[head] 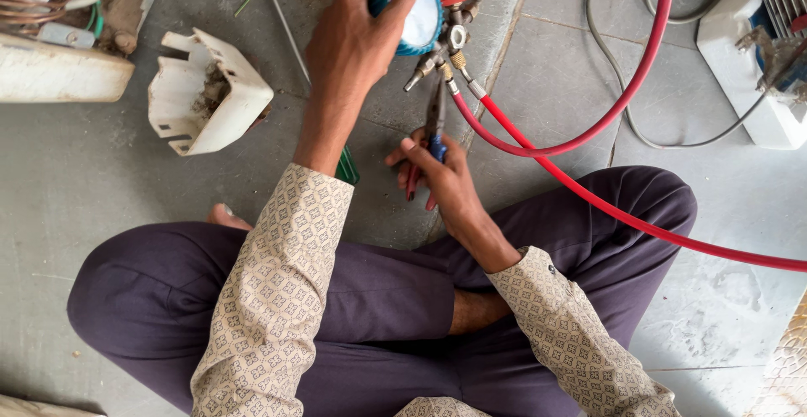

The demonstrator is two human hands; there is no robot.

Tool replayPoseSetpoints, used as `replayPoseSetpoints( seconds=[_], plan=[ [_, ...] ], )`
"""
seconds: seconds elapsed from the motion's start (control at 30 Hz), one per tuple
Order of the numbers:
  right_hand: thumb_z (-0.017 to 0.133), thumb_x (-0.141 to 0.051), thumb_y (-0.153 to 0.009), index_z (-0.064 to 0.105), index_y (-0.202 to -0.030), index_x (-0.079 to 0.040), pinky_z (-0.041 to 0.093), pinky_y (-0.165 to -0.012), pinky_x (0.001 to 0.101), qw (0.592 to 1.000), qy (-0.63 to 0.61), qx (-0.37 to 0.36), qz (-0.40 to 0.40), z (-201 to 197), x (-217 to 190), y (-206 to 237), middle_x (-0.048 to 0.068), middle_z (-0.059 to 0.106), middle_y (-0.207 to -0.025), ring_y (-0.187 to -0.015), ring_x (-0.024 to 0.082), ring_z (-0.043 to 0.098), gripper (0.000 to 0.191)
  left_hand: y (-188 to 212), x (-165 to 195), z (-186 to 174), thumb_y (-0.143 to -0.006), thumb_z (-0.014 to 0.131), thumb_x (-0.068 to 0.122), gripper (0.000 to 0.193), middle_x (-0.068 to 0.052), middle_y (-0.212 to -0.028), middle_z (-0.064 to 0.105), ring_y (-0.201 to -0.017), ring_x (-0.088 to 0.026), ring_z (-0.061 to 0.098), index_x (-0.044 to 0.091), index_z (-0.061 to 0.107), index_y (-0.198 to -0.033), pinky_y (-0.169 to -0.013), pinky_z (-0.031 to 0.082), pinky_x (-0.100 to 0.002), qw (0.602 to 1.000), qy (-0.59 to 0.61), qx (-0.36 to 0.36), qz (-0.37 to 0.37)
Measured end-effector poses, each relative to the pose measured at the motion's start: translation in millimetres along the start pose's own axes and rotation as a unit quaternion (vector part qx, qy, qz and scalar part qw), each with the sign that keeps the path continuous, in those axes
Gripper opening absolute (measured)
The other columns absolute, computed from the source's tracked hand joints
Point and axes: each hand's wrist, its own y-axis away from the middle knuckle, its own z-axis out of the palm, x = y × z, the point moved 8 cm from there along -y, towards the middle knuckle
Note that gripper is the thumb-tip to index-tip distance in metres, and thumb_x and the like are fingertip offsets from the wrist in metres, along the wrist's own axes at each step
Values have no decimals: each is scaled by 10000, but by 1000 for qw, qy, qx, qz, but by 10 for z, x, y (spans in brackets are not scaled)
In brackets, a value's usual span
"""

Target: The person sits on the floor next to a refrigerator with its compressor compartment exposed and services the refrigeration system. They use pliers on the gauge manifold fittings, then use a long green-handled screwdriver to work on components inside the compartment, adjusting the red and blue manifold gauges and hoses connected to the unit.

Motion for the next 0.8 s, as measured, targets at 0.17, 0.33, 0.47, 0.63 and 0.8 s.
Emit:
replayPoseSetpoints(
  seconds=[0.17, 0.33, 0.47, 0.63, 0.8],
  plan=[
    [580, -297, -1016, 613, -1016, -11, 555, -578, 315, 998, -15, -17, 65, -14, 87, -19, 134, 755, -900, -659, 152, 667, 288, 70, 134, -31, -896, 468, 769, 747, -58, -567, 698, -489, -184, 724, 73, 735, -842, -575, 585, -344, 997, 40, -54, -45],
    [547, -315, -1032, 654, -952, 8, 573, -586, 327, 995, -40, -26, 93, -158, 152, -109, 129, 761, -857, -641, 165, 677, 349, 54, 267, 5, -892, 507, 722, 686, -78, -687, 742, -553, -195, 760, 75, 729, -940, -591, 598, -349, 995, 79, -55, -39],
    [549, -279, -1034, 641, -943, 6, 548, -552, 328, 998, -50, -18, 27, -180, 156, -133, 148, 764, -828, -619, 181, 695, 313, 11, 294, 69, -913, 546, 684, 676, -136, -966, 771, -864, -276, 752, 51, 739, -1053, -768, 555, -402, 995, 87, -41, -22],
    [527, -267, -1052, 596, -983, 5, 566, -538, 324, 999, -35, -32, 6, -182, 195, -131, 157, 768, -833, -637, 182, 717, 288, 6, 314, 189, -902, 570, 650, 650, -136, -1053, 760, -1005, -274, 745, 50, 710, -1108, -861, 543, -401, 989, 134, -56, -28],
    [498, -321, -1061, 572, -1050, 14, 579, -552, 308, 992, -16, -98, 77, -264, 175, -203, 144, 784, -924, -694, 167, 735, 343, -42, 380, 221, -930, 593, 608, 618, -113, -976, 765, -932, -215, 737, 21, 726, -1071, -834, 548, -367, 986, 158, -57, -21]
  ],
)
